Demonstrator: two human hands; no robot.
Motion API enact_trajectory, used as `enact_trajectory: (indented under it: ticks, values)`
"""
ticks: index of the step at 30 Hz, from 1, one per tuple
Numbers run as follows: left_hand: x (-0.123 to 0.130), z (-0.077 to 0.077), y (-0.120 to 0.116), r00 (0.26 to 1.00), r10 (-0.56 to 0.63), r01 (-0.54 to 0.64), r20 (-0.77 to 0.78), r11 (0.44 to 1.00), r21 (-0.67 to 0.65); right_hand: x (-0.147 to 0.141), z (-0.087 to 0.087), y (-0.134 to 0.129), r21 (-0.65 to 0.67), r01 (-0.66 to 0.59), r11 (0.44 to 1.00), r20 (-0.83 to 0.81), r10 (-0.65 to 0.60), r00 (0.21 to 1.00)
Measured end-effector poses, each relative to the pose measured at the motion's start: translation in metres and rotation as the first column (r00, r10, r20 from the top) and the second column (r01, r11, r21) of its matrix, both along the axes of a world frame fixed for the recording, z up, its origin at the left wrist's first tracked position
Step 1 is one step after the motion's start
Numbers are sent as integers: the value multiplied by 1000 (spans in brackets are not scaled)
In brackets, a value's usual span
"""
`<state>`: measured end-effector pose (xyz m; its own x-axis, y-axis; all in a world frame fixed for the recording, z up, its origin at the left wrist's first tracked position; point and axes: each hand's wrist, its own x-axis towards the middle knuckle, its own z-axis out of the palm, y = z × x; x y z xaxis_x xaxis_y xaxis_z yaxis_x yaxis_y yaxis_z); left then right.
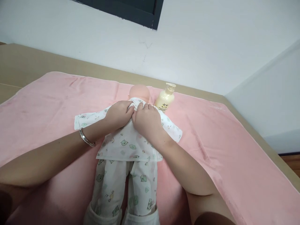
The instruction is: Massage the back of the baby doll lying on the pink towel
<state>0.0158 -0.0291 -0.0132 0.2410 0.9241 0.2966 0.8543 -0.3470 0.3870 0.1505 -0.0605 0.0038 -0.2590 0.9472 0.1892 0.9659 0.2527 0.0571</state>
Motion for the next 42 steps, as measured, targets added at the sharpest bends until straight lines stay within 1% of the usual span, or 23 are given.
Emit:
enact_trajectory:
  ticks: [3, 5, 6, 9, 12, 14, 19, 25, 28, 32, 35, 42]
  values:
    - [3, 0, -9, 995, 6, 2, -96, 996, 87, 9, 0, 14, -91, -17, 996, -169, 1, 986]
    - [5, -2, -15, 995, 19, -7, -103, 992, 123, 14, 0, 22, -137, -26, 990, -235, -7, 972]
    - [5, -2, -16, 995, 24, -12, -95, 992, 127, 15, -1, 24, -139, -24, 990, -244, -10, 970]
    - [5, -4, -14, 998, 36, -31, -42, 995, 99, 14, -5, 24, -93, -22, 995, -208, 2, 978]
    - [2, -4, -7, 999, 32, -32, 17, 998, 45, 9, -9, 18, -40, -29, 999, -154, 22, 988]
    - [0, -4, -3, 999, 22, -22, 26, 1000, 22, 6, -9, 12, -12, -26, 1000, -129, 24, 991]
    - [0, -7, -1, 1000, 14, -14, -4, 996, 83, 4, -8, 10, 18, -30, 999, -116, 32, 993]
    - [3, -10, -7, 997, -17, 29, -74, 986, 163, 9, -10, 22, -31, -47, 998, -215, 39, 976]
    - [3, -13, -6, 999, -26, 31, -25, 983, 183, 10, -13, 25, -8, -50, 999, -234, 47, 971]
    - [2, -20, -1, 992, -58, 38, 113, 985, 169, 10, -16, 25, 24, -66, 998, -242, 70, 968]
    - [2, -24, 2, 979, -76, 46, 189, 986, 161, 10, -16, 25, 33, -55, 998, -231, 61, 971]
    - [2, -26, 3, 971, -78, 45, 227, 988, 146, 11, -18, 25, 58, -55, 997, -229, 67, 971]
